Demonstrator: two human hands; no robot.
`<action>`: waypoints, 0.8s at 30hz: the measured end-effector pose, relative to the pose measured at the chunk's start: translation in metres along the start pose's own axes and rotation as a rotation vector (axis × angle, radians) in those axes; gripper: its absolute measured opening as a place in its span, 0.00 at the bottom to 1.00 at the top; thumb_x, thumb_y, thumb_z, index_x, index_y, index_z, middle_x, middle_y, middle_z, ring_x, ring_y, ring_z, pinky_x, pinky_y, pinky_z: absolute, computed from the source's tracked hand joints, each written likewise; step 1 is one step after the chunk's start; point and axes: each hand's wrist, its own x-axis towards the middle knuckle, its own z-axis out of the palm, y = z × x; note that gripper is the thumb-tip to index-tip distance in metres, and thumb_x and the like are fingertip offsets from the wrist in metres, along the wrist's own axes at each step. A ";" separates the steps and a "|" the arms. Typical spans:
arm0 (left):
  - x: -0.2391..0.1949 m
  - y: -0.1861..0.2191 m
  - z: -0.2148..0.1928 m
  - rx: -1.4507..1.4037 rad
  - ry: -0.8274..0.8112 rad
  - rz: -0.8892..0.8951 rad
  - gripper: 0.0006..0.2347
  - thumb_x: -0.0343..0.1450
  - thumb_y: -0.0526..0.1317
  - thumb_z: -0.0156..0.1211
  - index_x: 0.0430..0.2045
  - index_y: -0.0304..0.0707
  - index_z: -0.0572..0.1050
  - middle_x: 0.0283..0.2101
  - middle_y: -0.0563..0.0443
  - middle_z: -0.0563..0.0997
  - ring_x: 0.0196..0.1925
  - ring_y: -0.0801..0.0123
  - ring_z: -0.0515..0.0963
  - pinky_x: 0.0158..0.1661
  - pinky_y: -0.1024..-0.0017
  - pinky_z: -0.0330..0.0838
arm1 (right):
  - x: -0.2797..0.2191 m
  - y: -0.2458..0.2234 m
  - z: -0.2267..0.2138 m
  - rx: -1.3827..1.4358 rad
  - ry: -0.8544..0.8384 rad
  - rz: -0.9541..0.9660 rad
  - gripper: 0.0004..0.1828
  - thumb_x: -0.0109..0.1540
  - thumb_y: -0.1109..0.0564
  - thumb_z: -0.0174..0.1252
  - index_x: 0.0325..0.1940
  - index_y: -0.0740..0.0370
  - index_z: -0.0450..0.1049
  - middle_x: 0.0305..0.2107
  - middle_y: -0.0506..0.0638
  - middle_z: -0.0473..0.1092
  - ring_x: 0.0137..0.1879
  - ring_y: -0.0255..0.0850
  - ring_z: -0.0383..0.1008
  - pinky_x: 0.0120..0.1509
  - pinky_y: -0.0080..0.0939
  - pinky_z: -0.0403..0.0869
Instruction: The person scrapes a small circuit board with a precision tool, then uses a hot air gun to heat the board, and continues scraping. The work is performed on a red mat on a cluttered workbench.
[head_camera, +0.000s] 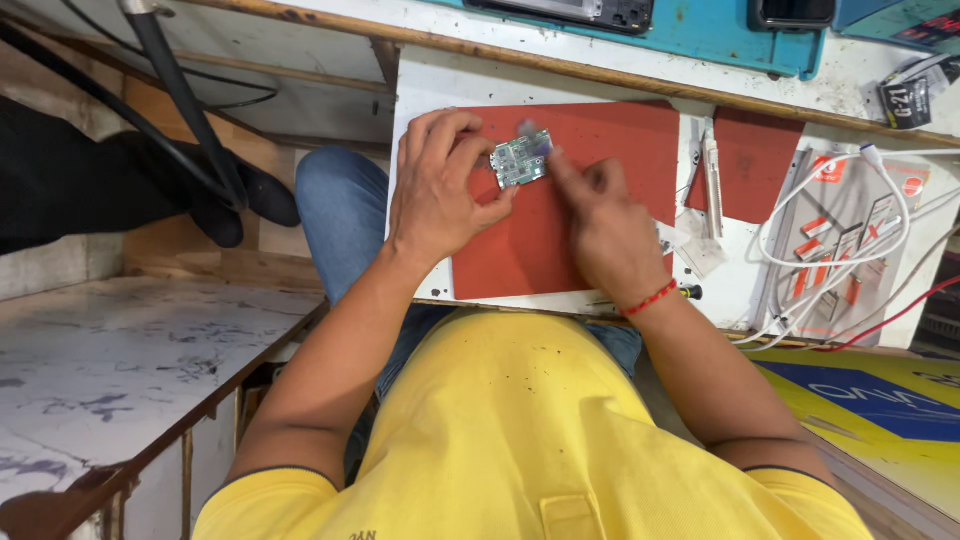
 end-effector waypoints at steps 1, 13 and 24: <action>0.001 -0.001 -0.002 0.002 0.001 0.012 0.19 0.58 0.41 0.79 0.38 0.37 0.78 0.53 0.48 0.73 0.60 0.53 0.69 0.59 0.56 0.65 | 0.001 -0.003 0.002 0.037 -0.050 -0.049 0.33 0.61 0.67 0.50 0.71 0.53 0.69 0.41 0.60 0.69 0.33 0.58 0.75 0.34 0.56 0.75; 0.002 -0.005 0.001 -0.053 0.026 -0.003 0.26 0.57 0.40 0.81 0.46 0.34 0.75 0.53 0.47 0.73 0.59 0.51 0.69 0.59 0.57 0.65 | -0.002 0.002 0.007 0.027 0.037 -0.015 0.33 0.60 0.69 0.50 0.69 0.49 0.71 0.45 0.61 0.69 0.36 0.60 0.76 0.37 0.56 0.75; 0.009 -0.014 -0.004 -0.146 0.027 0.007 0.27 0.56 0.37 0.82 0.47 0.34 0.75 0.53 0.45 0.72 0.58 0.50 0.70 0.60 0.58 0.66 | 0.016 -0.024 -0.004 0.009 -0.066 -0.017 0.34 0.60 0.67 0.51 0.69 0.47 0.70 0.43 0.60 0.69 0.36 0.59 0.75 0.36 0.56 0.75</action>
